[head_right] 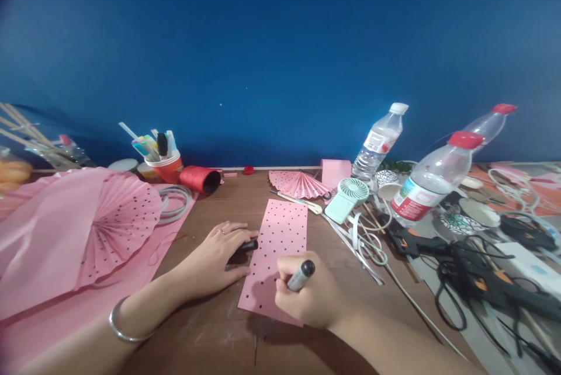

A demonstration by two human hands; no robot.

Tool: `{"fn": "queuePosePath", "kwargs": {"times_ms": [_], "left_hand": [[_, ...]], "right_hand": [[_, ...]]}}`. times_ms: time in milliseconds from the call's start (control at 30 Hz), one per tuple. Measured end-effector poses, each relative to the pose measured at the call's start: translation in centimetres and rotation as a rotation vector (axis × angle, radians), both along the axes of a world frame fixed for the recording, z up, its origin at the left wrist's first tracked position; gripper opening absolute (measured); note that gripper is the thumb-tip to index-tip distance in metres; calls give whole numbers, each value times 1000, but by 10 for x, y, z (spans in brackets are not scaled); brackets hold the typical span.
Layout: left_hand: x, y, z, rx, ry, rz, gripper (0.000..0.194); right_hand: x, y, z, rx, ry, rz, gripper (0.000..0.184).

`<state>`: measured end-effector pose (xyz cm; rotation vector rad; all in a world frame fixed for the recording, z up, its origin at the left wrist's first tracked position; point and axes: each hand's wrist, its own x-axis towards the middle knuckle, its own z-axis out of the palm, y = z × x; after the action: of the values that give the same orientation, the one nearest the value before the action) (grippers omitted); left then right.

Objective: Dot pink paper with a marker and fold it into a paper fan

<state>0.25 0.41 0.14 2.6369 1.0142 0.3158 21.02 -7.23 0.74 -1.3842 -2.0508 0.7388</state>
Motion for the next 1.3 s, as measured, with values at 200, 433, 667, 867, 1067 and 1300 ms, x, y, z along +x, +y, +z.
{"fn": "queuePosePath", "kwargs": {"times_ms": [200,433,667,867,1067,1300], "left_hand": [[0,-1,0,3,-2,-1,51],[0,-1,0,-1,-4,1,52],[-1,0,0,-1,3,-5,51],[0,0,0,2,2,-6,49],[-1,0,-2,-12,-11,-2,51],[-3,0,-3,-24,-56,-4,51]], "right_hand": [[-9,1,-3,35,134,-22,23],[11,4,4,35,95,-60,24],[26,10,-6,28,-88,-116,28],[31,11,-11,142,43,-157,21],[26,12,-12,131,28,-147,26],[39,25,-33,326,237,-410,29]]}}
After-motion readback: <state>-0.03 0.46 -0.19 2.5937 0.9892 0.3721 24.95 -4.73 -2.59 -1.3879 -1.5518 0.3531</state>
